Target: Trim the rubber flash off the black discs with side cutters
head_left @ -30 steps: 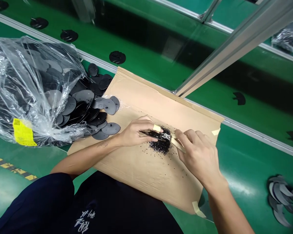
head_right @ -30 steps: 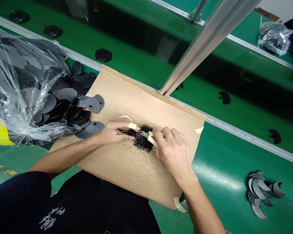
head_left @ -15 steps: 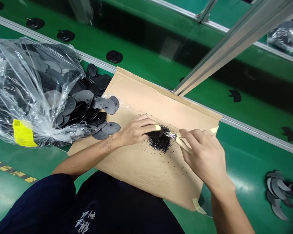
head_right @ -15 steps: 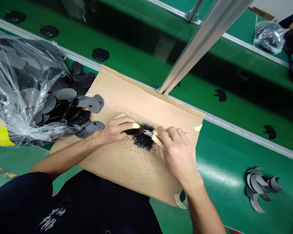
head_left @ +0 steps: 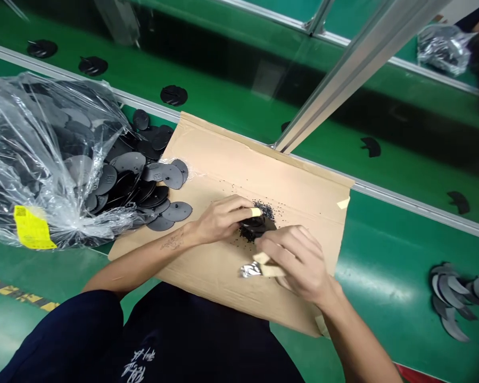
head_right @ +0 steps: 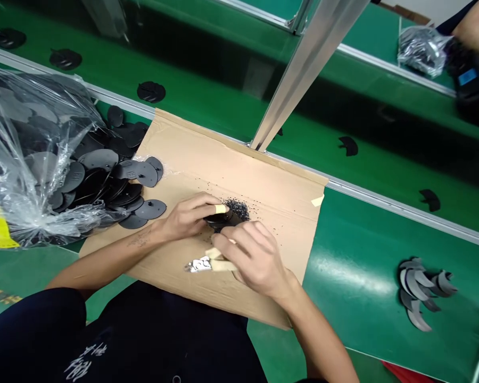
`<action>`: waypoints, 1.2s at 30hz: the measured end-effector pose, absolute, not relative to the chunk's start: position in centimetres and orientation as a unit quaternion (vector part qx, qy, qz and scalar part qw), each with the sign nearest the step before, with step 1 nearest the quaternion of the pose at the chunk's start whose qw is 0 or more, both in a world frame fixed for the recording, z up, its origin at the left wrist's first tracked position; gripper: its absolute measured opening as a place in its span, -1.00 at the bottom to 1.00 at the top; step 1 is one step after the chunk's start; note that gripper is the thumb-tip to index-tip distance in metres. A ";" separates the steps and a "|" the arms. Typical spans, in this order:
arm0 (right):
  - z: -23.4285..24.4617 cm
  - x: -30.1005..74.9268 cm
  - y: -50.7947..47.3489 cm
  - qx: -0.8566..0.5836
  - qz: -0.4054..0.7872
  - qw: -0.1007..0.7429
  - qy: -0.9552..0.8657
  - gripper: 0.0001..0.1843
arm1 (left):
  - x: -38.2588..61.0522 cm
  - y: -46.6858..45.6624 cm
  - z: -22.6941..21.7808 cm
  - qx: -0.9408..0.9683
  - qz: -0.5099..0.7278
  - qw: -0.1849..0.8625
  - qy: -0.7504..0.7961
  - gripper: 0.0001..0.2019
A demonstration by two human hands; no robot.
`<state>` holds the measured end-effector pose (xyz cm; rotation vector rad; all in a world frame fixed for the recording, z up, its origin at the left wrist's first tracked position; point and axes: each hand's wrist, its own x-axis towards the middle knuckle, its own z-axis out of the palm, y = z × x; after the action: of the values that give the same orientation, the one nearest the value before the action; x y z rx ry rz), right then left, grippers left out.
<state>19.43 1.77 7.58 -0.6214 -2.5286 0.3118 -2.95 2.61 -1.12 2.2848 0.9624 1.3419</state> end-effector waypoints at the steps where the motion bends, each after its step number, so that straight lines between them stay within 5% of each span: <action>1: 7.8 19.8 2.0 -0.235 0.149 0.272 -0.921 -0.75 | -3.0 2.6 -1.2 0.798 0.471 0.175 0.332 -0.60; 7: 6.9 21.5 4.1 -0.363 0.014 0.179 -0.914 -0.78 | -3.0 2.5 -1.1 0.756 0.519 0.247 0.314 -0.68; 16: 6.8 21.1 3.8 -0.353 -0.127 0.093 -0.922 -0.79 | -2.7 2.2 -1.1 0.753 0.521 0.264 0.304 -0.78; 36: 7.5 21.5 4.4 -0.298 -0.170 0.104 -0.934 -0.77 | -2.6 2.2 -0.9 0.756 0.522 0.269 0.289 -0.80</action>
<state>21.45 4.38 7.48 -0.8780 -2.7535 -0.5028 -2.64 2.22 -0.93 2.0385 0.7803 1.4085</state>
